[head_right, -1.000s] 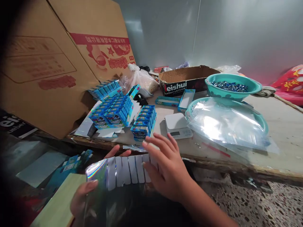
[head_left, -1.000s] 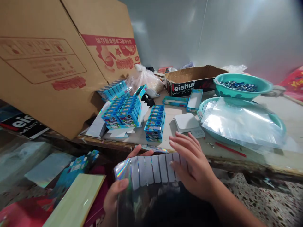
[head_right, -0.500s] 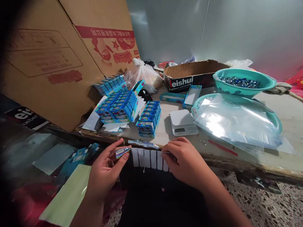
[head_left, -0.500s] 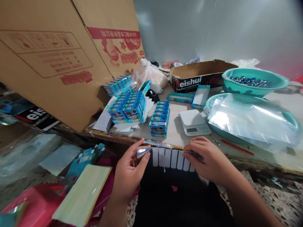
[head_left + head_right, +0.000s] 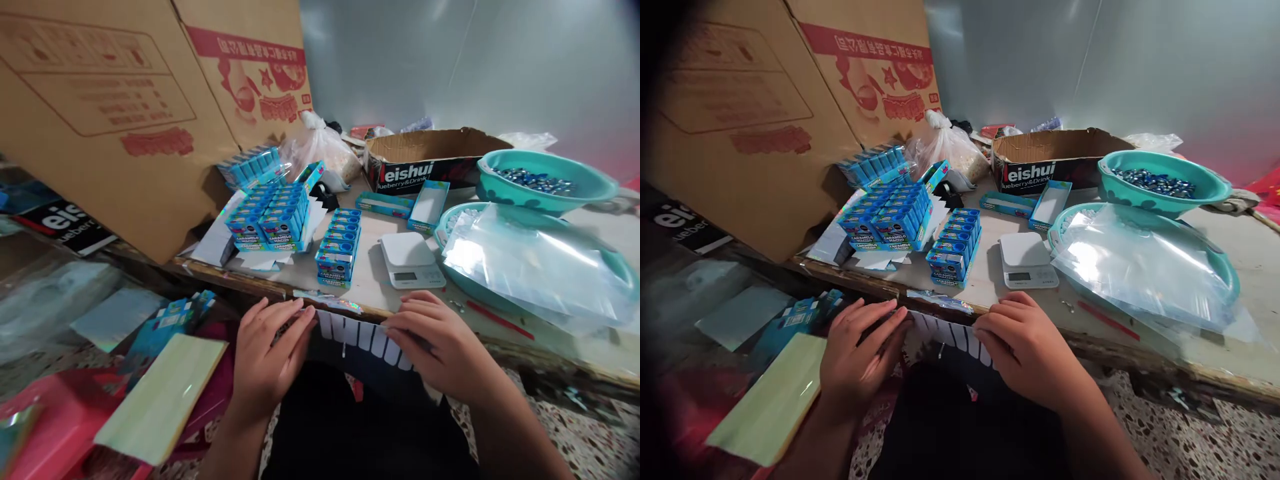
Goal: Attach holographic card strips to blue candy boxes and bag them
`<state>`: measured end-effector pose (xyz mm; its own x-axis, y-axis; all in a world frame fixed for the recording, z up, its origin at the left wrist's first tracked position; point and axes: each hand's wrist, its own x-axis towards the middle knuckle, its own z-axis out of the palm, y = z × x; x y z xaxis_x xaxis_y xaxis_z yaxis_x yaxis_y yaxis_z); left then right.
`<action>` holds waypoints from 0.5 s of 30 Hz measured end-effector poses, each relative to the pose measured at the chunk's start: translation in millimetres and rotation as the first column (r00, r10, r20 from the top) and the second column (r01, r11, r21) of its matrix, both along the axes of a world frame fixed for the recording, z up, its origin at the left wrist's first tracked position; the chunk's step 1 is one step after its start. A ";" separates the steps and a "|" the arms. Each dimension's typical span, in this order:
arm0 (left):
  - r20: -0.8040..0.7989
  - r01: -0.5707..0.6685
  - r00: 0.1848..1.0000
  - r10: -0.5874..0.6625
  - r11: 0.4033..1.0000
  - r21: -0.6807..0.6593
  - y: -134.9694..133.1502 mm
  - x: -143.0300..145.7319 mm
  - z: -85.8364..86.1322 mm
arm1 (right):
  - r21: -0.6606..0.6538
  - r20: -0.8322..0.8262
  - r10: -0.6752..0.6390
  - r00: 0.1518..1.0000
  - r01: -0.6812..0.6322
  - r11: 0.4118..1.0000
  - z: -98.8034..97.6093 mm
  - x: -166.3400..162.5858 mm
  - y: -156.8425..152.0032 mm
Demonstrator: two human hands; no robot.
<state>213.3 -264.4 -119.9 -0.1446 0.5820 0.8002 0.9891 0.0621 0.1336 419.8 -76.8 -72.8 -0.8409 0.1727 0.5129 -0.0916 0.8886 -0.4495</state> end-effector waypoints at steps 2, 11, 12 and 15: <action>-0.013 -0.027 1.000 0.028 0.999 0.035 -1.7 0.8 -0.7 | -0.014 -0.010 0.005 1.000 -0.005 1.000 -2.1 0.9 0.4; -0.025 -0.010 1.000 0.011 1.000 0.025 -3.6 0.1 -13.7 | -0.041 -0.028 -0.003 1.000 0.002 0.999 -8.5 9.4 1.5; -0.022 -0.029 0.999 0.030 0.999 0.035 -3.9 0.6 -15.8 | -0.046 -0.029 -0.008 1.000 0.007 0.999 -9.1 9.8 1.5; 0.015 -0.062 0.998 0.062 0.997 0.036 -7.1 1.6 -18.7 | -0.087 -0.045 -0.062 0.997 0.058 0.994 -10.8 8.8 0.5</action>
